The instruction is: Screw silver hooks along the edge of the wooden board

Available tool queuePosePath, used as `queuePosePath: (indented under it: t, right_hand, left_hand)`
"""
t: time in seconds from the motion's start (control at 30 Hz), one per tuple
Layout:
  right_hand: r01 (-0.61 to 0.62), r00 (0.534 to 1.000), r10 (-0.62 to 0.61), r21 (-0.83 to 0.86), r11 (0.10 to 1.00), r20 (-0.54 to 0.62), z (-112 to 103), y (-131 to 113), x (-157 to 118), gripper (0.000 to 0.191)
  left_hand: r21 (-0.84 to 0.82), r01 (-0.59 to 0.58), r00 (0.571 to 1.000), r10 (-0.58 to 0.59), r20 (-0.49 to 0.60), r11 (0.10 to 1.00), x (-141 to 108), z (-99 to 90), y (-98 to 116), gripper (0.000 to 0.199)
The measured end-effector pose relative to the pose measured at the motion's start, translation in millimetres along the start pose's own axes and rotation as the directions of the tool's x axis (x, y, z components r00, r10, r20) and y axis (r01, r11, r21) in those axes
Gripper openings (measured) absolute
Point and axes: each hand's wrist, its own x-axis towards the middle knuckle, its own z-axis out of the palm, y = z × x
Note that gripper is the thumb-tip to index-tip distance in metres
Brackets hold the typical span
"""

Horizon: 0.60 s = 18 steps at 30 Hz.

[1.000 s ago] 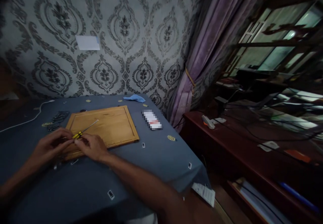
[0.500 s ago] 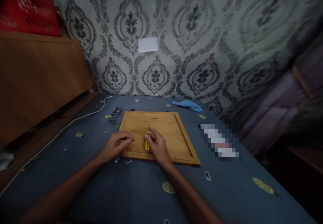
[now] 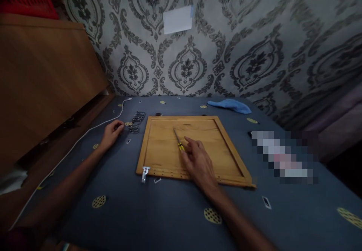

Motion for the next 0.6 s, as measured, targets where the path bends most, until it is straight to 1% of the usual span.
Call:
queuePosePath:
  t: [0.07, 0.17, 0.3, 0.43, 0.6]
  right_hand:
    - [0.007, 1.000, -0.007, -0.019, 1.000, 0.010, -1, -1, 0, 0.045]
    - [0.011, 1.000, -0.010, -0.042, 0.999, 0.026, -2, -3, -1, 0.043]
    - [0.016, 0.999, -0.013, -0.055, 0.998, 0.042, -3, -5, -1, 0.037]
    - [0.018, 0.998, -0.014, -0.059, 0.998, 0.068, -6, -7, 1, 0.036]
    - [0.026, 0.994, -0.020, -0.063, 0.998, 0.105, -11, -12, 3, 0.030]
  left_hand:
    - [0.032, -0.028, 0.999, 0.027, 0.032, 0.999, -1, 2.5, -5, 0.032]
    - [0.075, -0.077, 0.996, 0.072, 0.061, 0.994, -3, 5.9, -6, 0.031]
    - [0.106, -0.119, 0.991, 0.111, 0.075, 0.987, -3, 6.3, -6, 0.030]
    - [0.111, -0.145, 0.988, 0.137, 0.076, 0.983, -3, 6.6, -6, 0.027]
    - [0.094, -0.158, 0.986, 0.152, 0.065, 0.983, -4, 7.1, -1, 0.013]
